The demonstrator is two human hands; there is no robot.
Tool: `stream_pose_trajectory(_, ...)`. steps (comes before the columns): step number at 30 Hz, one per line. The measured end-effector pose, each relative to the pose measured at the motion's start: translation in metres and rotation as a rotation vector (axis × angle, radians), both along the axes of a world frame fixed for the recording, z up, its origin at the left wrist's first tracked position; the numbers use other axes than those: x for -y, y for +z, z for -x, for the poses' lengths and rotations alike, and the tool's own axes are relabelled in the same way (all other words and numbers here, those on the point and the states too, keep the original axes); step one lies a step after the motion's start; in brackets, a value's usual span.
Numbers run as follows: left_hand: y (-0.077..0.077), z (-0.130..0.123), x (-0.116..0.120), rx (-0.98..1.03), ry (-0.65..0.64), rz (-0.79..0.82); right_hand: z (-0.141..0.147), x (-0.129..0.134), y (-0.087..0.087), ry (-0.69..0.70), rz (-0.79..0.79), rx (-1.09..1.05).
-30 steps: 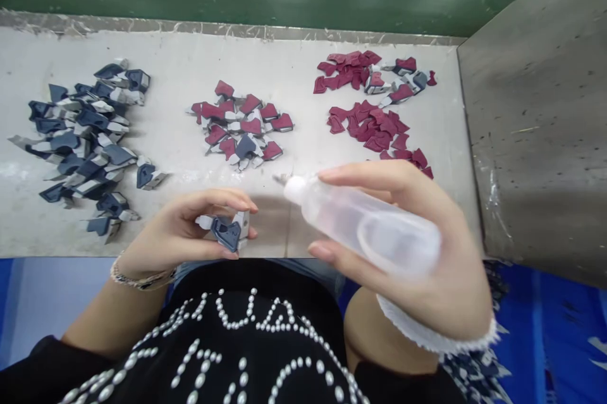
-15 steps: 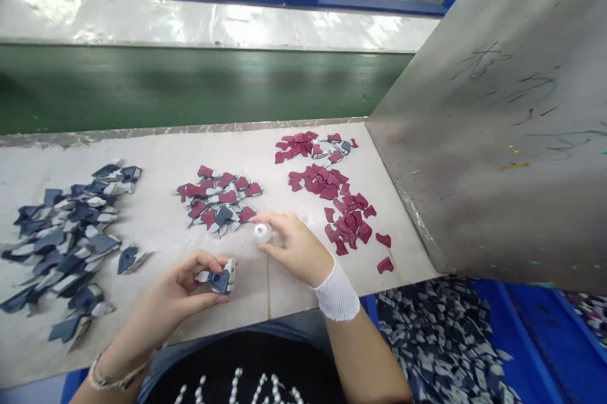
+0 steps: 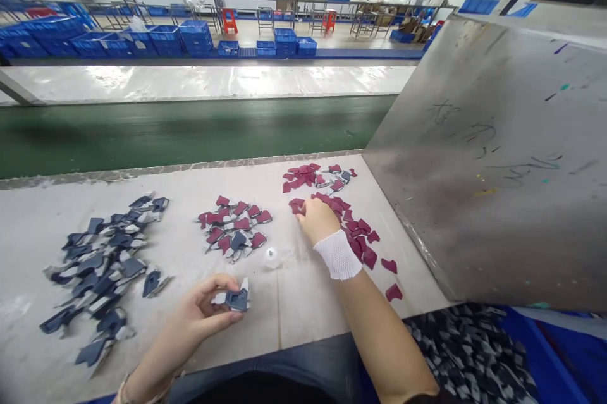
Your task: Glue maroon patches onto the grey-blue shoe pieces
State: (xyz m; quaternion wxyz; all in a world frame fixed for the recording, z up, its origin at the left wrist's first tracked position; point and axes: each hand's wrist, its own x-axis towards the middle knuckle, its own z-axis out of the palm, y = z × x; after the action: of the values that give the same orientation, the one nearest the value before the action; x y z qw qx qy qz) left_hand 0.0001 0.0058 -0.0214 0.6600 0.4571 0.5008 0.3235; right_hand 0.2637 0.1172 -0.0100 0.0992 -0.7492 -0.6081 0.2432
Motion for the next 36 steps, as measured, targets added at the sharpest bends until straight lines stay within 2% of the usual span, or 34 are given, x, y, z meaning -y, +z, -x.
stream_pose_trajectory(5,-0.003,0.000,0.004,0.099,0.050,-0.025,0.000,0.009,-0.003,0.094,0.058,-0.115)
stream_pose_trajectory(9,-0.003,0.002,0.005,0.086,0.080,-0.028,-0.003,0.024,-0.002,0.084,0.065,-0.318)
stream_pose_trajectory(16,0.005,-0.001,0.006,0.052,0.158,-0.108,-0.012,0.091,0.021,0.021,0.044,-0.835)
stream_pose_trajectory(19,0.002,-0.006,0.009,0.026,0.135,-0.140,-0.003,0.117,0.029,0.036,0.102,-0.959)
stream_pose_trajectory(22,-0.005,-0.013,0.012,-0.033,0.053,-0.216,0.012,0.132,0.032,0.054,0.178,-1.038)
stream_pose_trajectory(26,-0.015,-0.022,0.014,-0.156,0.011,-0.443,0.027,0.136,0.029,0.096,0.258,-1.116)
stream_pose_trajectory(29,-0.018,-0.025,0.015,-0.222,0.031,-0.577,0.033,0.131,0.024,0.090,0.240,-1.125)
stream_pose_trajectory(36,-0.023,-0.021,0.018,-0.258,0.056,-0.665,0.041,0.122,0.008,0.027,0.233,-1.187)
